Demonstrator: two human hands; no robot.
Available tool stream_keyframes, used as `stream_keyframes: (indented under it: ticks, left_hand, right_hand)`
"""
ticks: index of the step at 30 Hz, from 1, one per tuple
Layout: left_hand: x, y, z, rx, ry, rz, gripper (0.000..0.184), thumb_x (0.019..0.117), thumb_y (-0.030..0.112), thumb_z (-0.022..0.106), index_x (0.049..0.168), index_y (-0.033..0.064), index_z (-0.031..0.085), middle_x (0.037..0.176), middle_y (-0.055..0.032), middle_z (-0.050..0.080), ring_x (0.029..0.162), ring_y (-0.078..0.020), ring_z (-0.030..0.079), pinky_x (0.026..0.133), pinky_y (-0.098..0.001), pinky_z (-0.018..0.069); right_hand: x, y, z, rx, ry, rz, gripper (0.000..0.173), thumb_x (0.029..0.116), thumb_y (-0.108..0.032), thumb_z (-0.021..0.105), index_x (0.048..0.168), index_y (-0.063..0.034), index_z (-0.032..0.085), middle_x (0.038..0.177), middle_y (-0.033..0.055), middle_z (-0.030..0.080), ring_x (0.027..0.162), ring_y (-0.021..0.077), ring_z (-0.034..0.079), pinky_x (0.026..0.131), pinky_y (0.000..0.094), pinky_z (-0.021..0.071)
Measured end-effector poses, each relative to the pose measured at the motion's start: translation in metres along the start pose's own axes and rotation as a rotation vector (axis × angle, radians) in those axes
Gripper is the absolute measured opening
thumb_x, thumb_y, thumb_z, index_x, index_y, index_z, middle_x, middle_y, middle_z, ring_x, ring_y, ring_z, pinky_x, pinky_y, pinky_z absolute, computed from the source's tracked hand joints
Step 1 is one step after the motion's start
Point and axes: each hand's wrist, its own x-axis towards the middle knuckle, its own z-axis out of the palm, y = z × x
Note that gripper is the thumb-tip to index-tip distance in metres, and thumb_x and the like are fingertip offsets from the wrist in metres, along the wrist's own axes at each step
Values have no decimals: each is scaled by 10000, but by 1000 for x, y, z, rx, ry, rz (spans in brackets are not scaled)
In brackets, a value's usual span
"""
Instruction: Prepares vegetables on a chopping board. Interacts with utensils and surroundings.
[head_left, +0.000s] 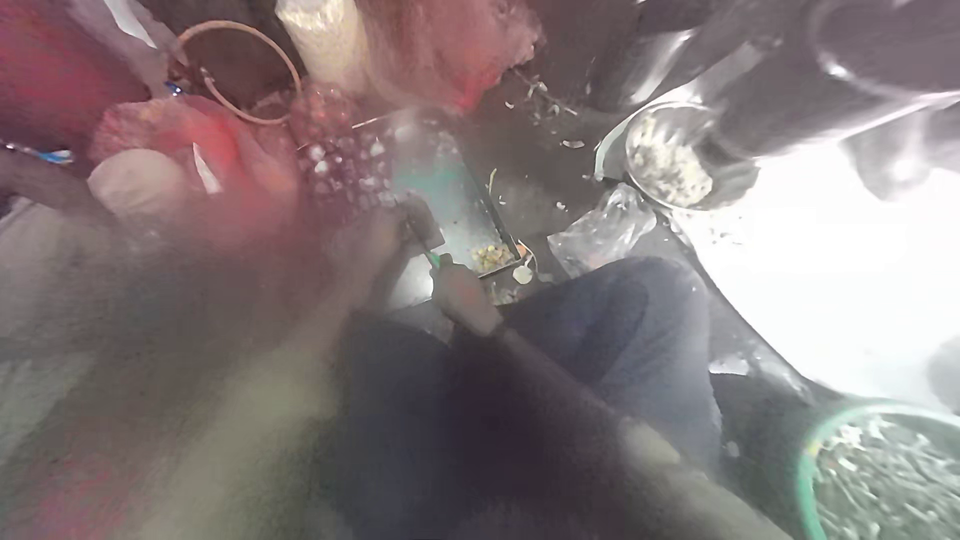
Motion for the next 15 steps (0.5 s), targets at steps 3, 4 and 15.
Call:
stream_keyframes:
  ticks: [3, 4, 15]
  left_hand:
    - [6, -13, 11, -37, 76, 79, 231, 971, 137, 662, 1186, 108, 740, 1090, -186, 738, 1034, -387, 714, 915, -608, 561]
    - [4, -9, 6, -40, 42, 67, 221, 974, 130, 662, 1177, 89, 737, 1100, -194, 735, 1048, -393, 710, 930, -609, 555]
    - [-34, 41, -36, -27, -38, -55, 289, 1059, 126, 543, 1296, 38, 684, 1227, -273, 690, 1189, -469, 643, 1041, -636, 459]
  right_hand:
    - [0, -3, 0, -2, -9, -3, 366, 1094, -312, 402, 1348, -68, 504, 1078, 179, 699, 1038, 357, 711, 853, 542, 579]
    - [5, -3, 3, -6, 2, -5, 347, 1091, -301, 407, 1324, -63, 505, 1062, 179, 695, 1024, 360, 712, 836, 546, 580]
    - [12, -15, -3, -26, 7, 20, 387, 1091, -297, 432, 1345, -22, 528, 1074, 210, 693, 1014, 392, 709, 824, 573, 576]
